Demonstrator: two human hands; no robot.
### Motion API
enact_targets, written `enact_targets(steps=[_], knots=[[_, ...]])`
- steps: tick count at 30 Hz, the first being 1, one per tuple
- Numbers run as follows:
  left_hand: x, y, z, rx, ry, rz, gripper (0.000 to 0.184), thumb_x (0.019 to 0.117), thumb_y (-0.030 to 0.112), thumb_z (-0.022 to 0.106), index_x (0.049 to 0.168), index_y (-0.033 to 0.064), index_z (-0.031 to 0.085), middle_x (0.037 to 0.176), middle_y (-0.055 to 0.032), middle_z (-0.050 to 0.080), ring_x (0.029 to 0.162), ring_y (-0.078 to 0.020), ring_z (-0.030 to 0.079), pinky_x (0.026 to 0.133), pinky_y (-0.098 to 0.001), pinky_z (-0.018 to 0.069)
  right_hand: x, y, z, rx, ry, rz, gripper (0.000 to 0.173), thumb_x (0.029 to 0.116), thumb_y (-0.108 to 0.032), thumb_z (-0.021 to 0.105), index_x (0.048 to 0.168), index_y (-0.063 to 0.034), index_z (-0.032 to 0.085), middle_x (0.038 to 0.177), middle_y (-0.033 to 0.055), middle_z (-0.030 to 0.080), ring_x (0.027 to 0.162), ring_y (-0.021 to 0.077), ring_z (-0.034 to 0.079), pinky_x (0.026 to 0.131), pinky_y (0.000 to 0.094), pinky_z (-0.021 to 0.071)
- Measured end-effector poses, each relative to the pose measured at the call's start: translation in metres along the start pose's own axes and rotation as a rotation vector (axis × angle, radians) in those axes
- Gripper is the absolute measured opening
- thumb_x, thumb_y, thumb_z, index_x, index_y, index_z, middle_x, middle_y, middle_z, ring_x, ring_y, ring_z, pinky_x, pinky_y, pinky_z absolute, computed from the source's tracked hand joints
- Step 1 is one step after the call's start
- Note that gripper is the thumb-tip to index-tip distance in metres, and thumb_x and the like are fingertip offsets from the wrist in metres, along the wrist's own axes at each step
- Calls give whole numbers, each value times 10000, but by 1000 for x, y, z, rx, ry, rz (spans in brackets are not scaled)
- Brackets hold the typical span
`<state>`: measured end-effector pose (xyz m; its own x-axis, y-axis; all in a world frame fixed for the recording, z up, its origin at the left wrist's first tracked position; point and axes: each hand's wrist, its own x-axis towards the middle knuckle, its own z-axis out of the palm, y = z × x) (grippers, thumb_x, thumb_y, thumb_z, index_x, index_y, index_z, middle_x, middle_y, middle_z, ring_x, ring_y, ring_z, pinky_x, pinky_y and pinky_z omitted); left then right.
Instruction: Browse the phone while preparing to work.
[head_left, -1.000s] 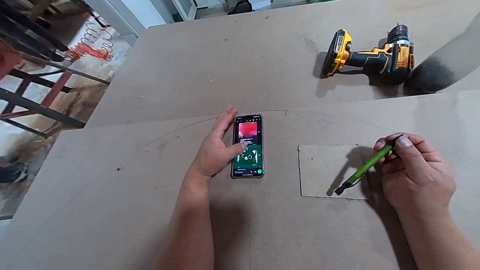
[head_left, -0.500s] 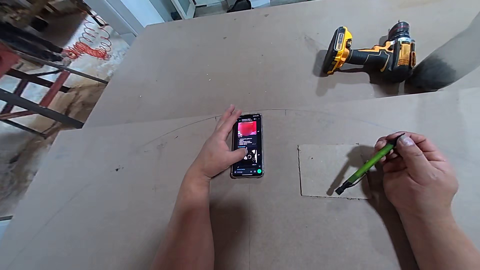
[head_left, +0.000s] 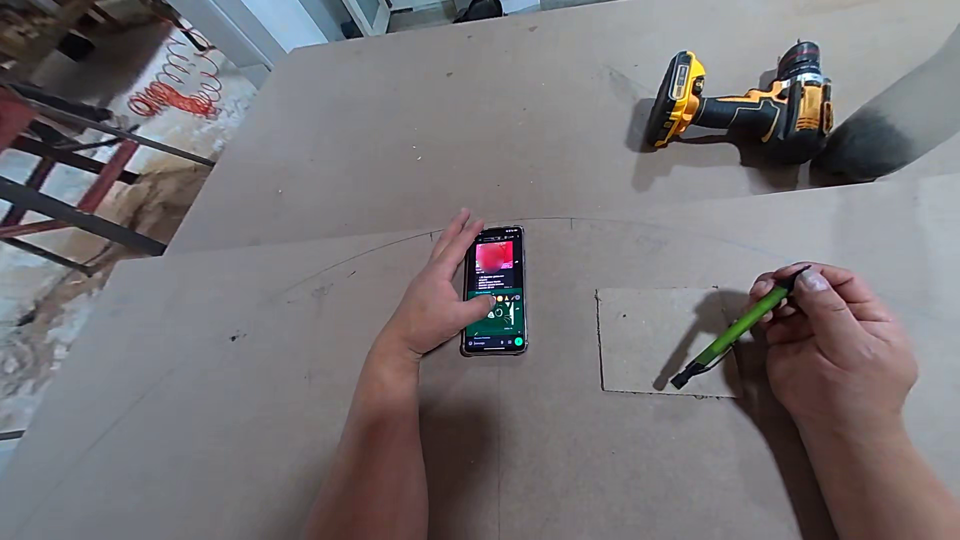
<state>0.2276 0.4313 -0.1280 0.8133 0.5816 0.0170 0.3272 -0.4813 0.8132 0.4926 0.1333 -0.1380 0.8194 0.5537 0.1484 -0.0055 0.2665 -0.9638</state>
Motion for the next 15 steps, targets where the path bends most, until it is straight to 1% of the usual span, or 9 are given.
enact_targets(steps=[2,4,6,8,11,13,15], knots=[[0,-1,-1,-16,4,1,954,754,239,783,1610,288,365,1725,49,134,1547,-146,258,1192,-462,407,0,-1,0,0,6,1,207,1082,-197,454,1081,-135,652,961,-3,684,782,86,659,705,224,579],[0,-2,-1,-52,17,15,903,786,269,756,1605,248,379,1721,30,163,1550,-161,257,1213,-461,378,0,0,0,2,6,1,207,1081,-195,455,1080,-134,652,962,-1,685,785,87,659,708,226,579],[0,-3,-2,-75,27,27,860,813,274,728,1601,233,386,1718,22,177,1549,-167,260,1219,-456,368,0,0,0,4,5,1,203,1081,-197,460,1080,-134,652,962,0,685,790,88,660,712,230,582],[1,-2,1,-58,46,14,832,826,262,714,1595,244,397,1715,35,190,1547,-157,264,1216,-456,376,1,0,0,-1,8,2,204,1080,-201,463,1076,-137,656,957,-3,684,786,87,658,709,226,579],[1,1,6,20,73,-27,836,836,313,759,1591,272,403,1715,51,182,1536,-133,281,1195,-449,401,1,0,-1,5,0,3,207,1080,-195,461,1083,-131,657,961,4,686,789,90,659,711,229,581],[1,0,5,23,72,-28,852,810,281,772,1584,274,416,1714,53,183,1529,-134,295,1182,-449,415,0,0,-1,11,-1,3,208,1082,-194,456,1084,-134,655,965,2,688,794,90,664,718,230,584],[1,-3,2,-37,66,-6,847,792,211,752,1575,253,434,1711,50,197,1532,-148,295,1193,-453,409,0,0,0,11,5,5,202,1081,-197,462,1080,-135,655,962,1,689,786,91,664,713,232,586]])
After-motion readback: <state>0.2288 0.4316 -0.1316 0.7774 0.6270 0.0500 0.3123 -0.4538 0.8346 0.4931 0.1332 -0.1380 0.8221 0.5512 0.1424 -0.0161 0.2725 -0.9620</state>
